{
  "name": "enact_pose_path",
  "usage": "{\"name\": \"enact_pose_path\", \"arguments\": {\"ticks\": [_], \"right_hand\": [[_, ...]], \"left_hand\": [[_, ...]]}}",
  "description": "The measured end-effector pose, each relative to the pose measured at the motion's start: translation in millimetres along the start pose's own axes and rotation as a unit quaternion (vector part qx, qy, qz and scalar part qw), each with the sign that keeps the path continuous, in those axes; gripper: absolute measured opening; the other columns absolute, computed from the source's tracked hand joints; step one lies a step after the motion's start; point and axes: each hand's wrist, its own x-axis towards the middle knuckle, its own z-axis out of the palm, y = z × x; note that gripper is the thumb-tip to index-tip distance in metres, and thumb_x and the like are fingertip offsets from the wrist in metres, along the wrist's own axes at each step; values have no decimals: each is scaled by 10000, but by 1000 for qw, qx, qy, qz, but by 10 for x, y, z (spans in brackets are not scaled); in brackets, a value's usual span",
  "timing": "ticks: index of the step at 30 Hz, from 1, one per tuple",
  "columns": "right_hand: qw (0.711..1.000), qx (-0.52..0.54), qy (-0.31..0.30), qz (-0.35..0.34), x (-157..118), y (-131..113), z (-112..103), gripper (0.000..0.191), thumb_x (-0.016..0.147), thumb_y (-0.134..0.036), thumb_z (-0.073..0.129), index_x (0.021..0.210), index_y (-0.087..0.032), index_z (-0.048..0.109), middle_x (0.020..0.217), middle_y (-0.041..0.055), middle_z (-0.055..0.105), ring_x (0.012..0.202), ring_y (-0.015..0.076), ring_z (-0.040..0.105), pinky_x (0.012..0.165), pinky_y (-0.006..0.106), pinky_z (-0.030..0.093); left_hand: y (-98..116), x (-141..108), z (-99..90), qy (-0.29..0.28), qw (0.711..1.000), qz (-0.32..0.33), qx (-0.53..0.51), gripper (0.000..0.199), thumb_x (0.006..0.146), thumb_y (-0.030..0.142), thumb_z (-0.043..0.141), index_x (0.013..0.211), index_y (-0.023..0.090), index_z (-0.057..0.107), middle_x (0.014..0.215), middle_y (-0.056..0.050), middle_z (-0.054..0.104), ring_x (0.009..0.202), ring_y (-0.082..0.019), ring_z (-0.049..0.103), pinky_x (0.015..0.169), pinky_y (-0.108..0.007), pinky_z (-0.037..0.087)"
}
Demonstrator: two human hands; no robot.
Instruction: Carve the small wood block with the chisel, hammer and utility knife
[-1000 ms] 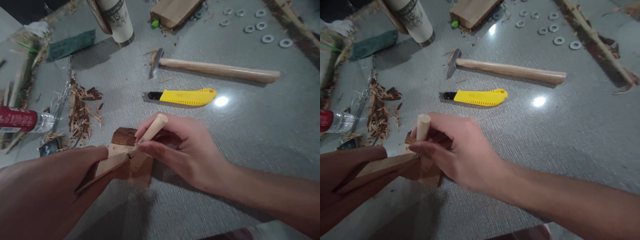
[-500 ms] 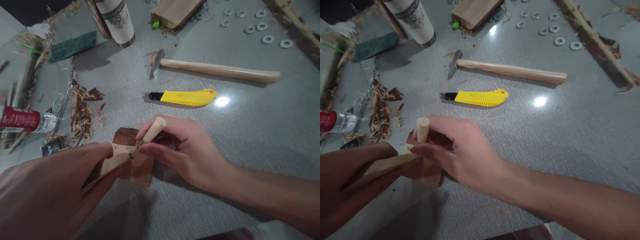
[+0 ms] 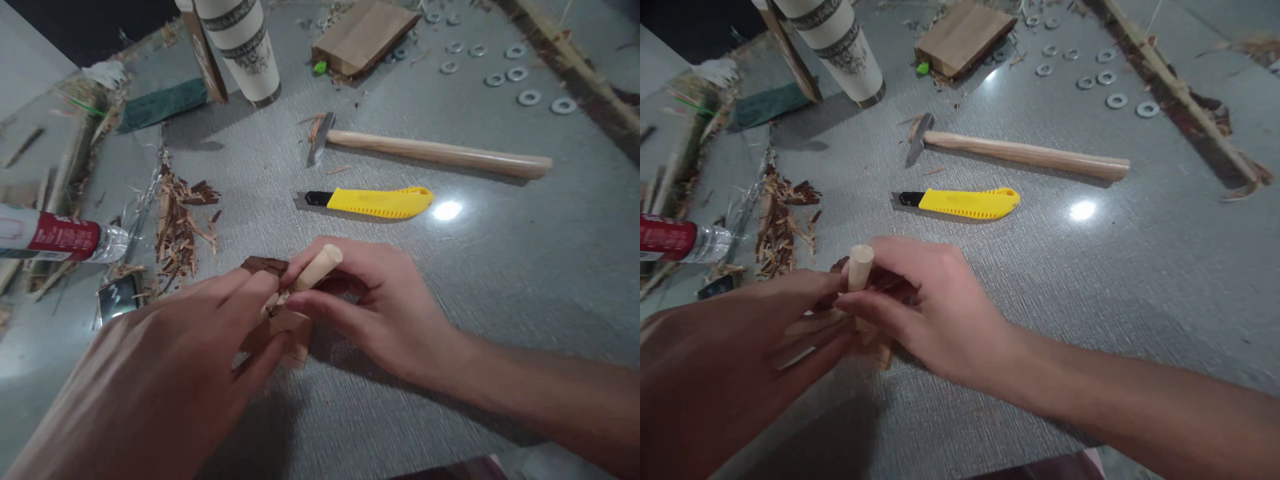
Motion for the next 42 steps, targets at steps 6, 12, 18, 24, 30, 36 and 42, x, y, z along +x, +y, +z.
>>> {"name": "enact_pose_path", "arguments": {"ticks": [6, 12, 18, 24, 30, 36, 42], "right_hand": [[999, -17, -1, 29, -4, -52, 1, 87, 971, -240, 826, 914, -204, 771, 858, -16, 768, 757, 130, 697, 642, 228, 529], [999, -38, 6, 12, -28, -42, 23, 116, 960, -225, 833, 878, -223, 750, 842, -31, 731, 731, 126, 661, 662, 255, 520], [998, -40, 4, -40, -11, -13, 6, 126, 948, -240, 851, 895, -218, 740, 962, 20, 742, 876, 182, 685, 740, 320, 525], [996, -49, -8, -75, 9, -2, 41, 147, 961, -246, 839, 866, -206, 734, 916, 11, 733, 841, 161, 669, 710, 291, 509], [972, -192, -100, -88, 80, -216, -160, 191, 1007, -367, 793, 1120, -223, 739, 1004, 20, 784, 901, 184, 729, 779, 302, 553], [847, -529, -24, -37, 123, -392, -1018, 366, 1146, -470, 460, 1364, -265, 669, 1105, 78, 807, 926, 271, 764, 816, 414, 572], [779, -625, 51, 2, 126, -59, -1651, 286, 1033, -413, 583, 1214, -232, 711, 1178, 187, 737, 1116, 411, 678, 935, 562, 535]], "left_hand": [[19, 93, -22, 43, 999, 26, -14, 374, 1076, 629, 527, 931, 323, 685, 743, 60, 687, 533, -113, 602, 486, -256, 369], [15, 104, 3, 28, 997, 48, -48, 350, 1118, 584, 490, 1081, 339, 738, 889, 55, 770, 698, -133, 713, 571, -275, 426], [38, 94, 60, 46, 993, 60, -89, 301, 1106, 429, 523, 877, 274, 641, 868, 55, 729, 699, -143, 648, 630, -313, 395], [27, 50, 142, 78, 991, 91, -62, 261, 1109, 326, 486, 916, 267, 651, 847, 17, 701, 744, -199, 644, 691, -367, 371], [38, 62, 113, 41, 991, 79, -97, 188, 1109, 314, 537, 1093, 254, 714, 1058, -30, 766, 915, -235, 694, 773, -375, 424], [165, 188, -74, -59, 996, 39, -61, 267, 1134, 308, 506, 1083, 250, 760, 1062, -38, 809, 936, -281, 750, 721, -382, 434], [148, 140, -39, -24, 994, 52, -88, 257, 1125, 258, 526, 1115, 234, 782, 1117, -53, 821, 966, -265, 766, 778, -372, 492]]}}
